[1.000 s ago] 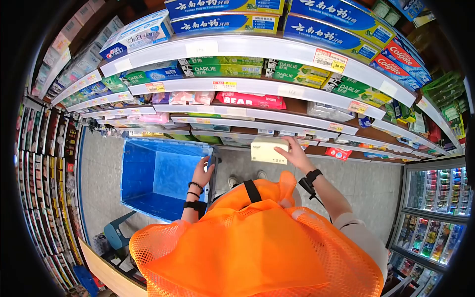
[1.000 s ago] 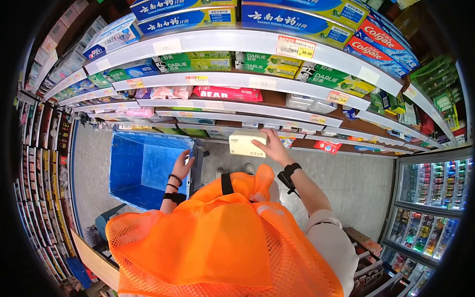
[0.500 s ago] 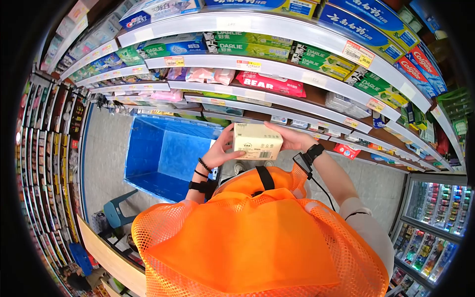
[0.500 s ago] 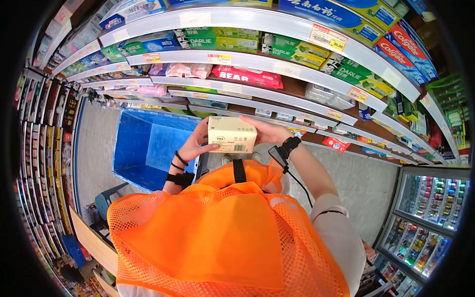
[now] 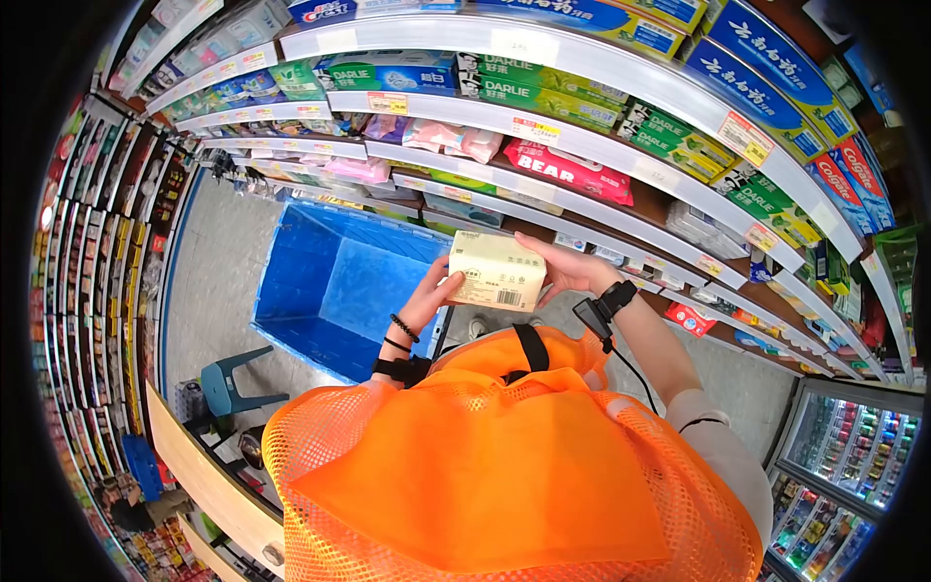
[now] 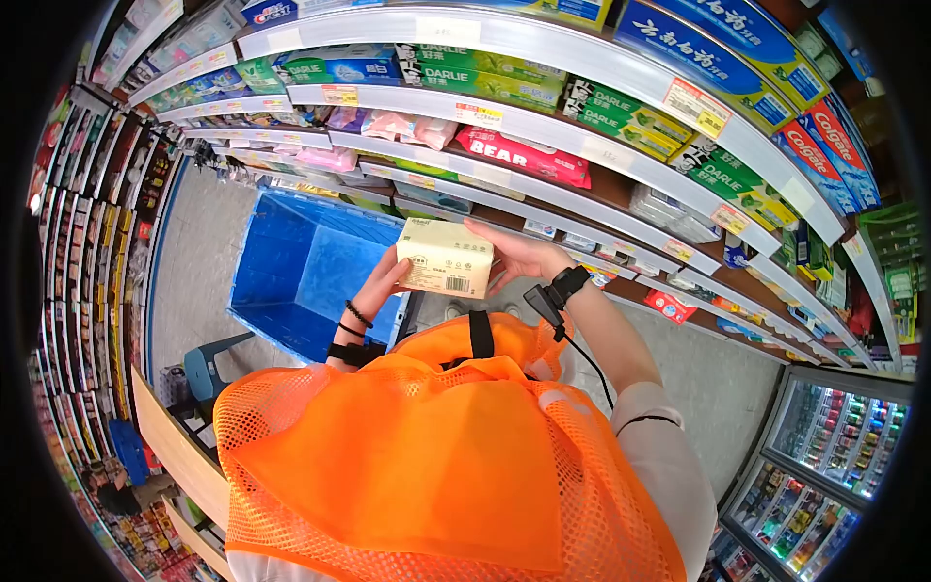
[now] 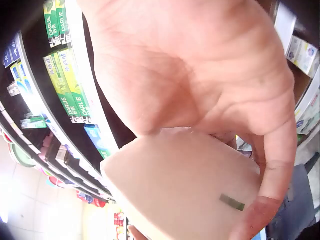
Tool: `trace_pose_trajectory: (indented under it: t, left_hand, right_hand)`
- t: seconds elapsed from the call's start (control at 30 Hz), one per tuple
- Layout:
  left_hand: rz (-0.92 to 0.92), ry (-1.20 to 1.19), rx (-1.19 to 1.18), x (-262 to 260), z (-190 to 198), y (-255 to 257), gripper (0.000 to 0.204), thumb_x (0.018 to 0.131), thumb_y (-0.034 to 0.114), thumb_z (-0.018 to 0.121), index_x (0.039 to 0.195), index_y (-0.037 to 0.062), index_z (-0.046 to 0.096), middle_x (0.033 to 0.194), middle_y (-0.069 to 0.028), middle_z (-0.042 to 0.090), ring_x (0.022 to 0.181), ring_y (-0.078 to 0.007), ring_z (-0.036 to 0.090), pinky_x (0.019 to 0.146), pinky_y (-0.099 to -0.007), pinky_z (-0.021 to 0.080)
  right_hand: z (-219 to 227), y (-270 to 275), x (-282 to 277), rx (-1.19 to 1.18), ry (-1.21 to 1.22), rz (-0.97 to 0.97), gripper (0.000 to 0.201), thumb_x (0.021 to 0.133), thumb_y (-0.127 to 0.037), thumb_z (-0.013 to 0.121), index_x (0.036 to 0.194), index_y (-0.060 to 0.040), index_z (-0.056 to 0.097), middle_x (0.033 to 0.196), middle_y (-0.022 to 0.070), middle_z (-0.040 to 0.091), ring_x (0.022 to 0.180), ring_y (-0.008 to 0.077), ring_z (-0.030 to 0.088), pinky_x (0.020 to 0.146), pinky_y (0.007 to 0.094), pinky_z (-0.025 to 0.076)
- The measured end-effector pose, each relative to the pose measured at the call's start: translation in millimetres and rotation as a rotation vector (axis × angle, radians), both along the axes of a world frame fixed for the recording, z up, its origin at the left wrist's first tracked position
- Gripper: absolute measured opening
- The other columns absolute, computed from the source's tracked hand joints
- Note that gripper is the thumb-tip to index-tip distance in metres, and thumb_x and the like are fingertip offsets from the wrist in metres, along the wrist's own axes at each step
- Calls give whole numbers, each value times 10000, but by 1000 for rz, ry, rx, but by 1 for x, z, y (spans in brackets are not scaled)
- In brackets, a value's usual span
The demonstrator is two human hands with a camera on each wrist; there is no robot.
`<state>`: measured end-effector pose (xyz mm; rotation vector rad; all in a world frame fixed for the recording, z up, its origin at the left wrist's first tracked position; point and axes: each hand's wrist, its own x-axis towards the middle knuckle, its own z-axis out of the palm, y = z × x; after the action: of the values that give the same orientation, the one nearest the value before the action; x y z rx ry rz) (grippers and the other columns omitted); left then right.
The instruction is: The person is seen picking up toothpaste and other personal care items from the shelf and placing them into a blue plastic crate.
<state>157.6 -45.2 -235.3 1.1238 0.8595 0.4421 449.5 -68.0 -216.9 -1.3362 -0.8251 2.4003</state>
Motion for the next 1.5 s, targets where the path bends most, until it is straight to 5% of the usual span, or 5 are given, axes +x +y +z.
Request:
trace_pose_trajectory:
  t: [0.33,0.5,0.87,1.37,1.5]
  left_hand:
    - [219,-259,-468,-29,2,-5,775,918,644,396,1458,104,262,1334,-131,488,1171,-269,541,862,-428,530]
    - [202,-207,-532,-46,-20,-9,697,958,603,319,1422,85,359,1309,-110,550,1152,-263,575,857,-436,536]
    - [285,-95,-667,-96,-49,-30,629,889,505,590,1346,92,461,1241,-68,587,1105,-184,588,896,-356,508]
    - [1657,362,-710,-167,-343,5,997,627,247,898,1389,150,262,1266,-167,535,1076,-353,585,819,-551,510]
    - [1396,121,-866,-198,-446,17,690,814,224,754,1379,134,369,1240,-121,569,1050,-306,599,884,-451,510]
  right_hand:
    - [6,11,-31,107,-75,-10,783,854,-705,462,1393,-140,407,1248,123,548,1065,210,570,806,393,520]
    - [-21,13,-61,726,-171,129,735,749,-480,759,1303,-82,485,1215,143,509,1097,258,535,890,337,469]
    - [-34,0,-101,1042,-355,236,838,743,-373,785,1395,-72,354,1406,142,356,1302,275,399,1060,369,362]
    - [-141,-81,-8,424,-728,34,473,867,-326,680,1197,-13,553,1127,129,620,991,215,629,838,313,507]
    - [-160,-135,33,273,-978,121,451,863,-341,666,1141,4,582,1024,143,657,875,210,658,779,312,513]
